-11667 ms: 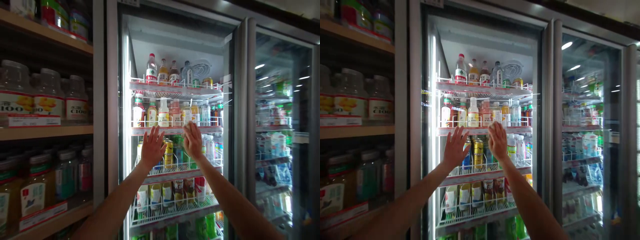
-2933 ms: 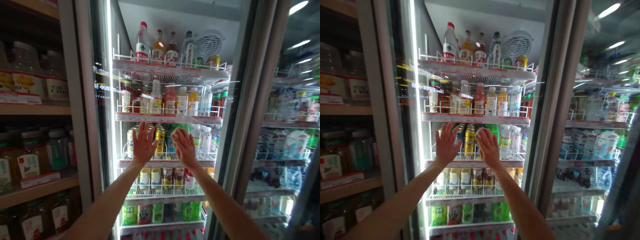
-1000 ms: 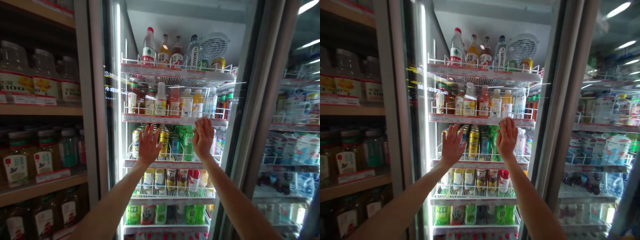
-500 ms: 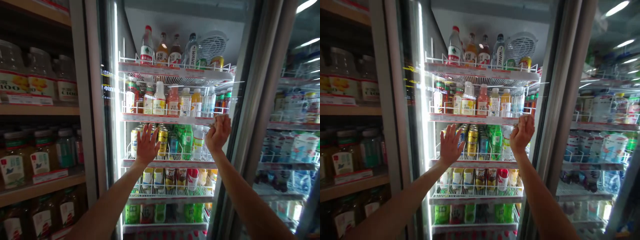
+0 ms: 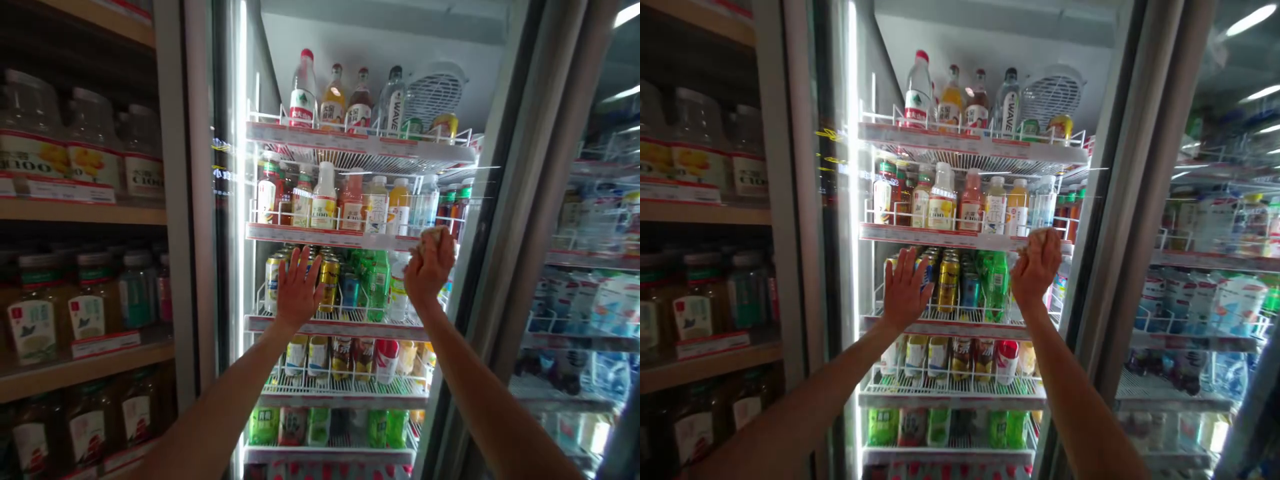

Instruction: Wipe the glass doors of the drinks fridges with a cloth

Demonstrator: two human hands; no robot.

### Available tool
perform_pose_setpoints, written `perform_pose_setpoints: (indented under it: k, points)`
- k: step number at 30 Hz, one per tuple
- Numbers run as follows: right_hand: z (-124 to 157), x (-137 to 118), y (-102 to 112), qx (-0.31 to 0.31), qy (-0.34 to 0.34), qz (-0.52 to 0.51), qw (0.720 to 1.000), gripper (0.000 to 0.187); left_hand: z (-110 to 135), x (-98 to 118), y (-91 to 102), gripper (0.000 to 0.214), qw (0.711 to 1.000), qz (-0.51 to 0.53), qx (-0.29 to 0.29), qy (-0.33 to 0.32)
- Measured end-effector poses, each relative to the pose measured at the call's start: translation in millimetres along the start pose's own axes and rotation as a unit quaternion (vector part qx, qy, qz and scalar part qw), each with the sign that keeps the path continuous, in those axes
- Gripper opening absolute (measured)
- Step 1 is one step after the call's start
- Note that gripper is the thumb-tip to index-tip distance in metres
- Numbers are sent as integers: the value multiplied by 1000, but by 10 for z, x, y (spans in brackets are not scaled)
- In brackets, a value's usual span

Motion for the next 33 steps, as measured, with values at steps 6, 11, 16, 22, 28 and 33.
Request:
perform_pose_setpoints:
  k: [6, 11, 16, 22, 28, 33]
  points:
    - [231, -550, -41, -170, 164, -31, 971, 46, 3, -6, 8, 54, 1000, 2, -2, 2]
    - [-138, 171, -37, -21, -10, 2, 1000, 45, 15, -10, 11, 52, 1000, -4, -6, -4]
    - [-214, 209, -73, 19, -29, 4, 999, 46, 18, -5, 1, 52, 1000, -9, 6, -10]
    - [89, -398, -48, -154, 173, -51, 971, 44, 5, -15, 5, 52, 1000, -5, 13, -9]
    - [-289, -111, -165, 8, 7, -11, 1000, 48, 14, -6, 0, 53, 1000, 0, 4, -12]
    - [-81, -597, -210, -136, 153, -40, 978, 49, 10, -32, 67, 51, 1000, -1, -8, -20]
Point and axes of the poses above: each hand's wrist, its own z-axis away from the middle knuckle, its own y-axis out of the back of the hand, x = y × z, the point moved 2 cm from there along -z, towards the middle knuckle, and after that the axes turned 2 degrees about -x, right-handed, at the moved point
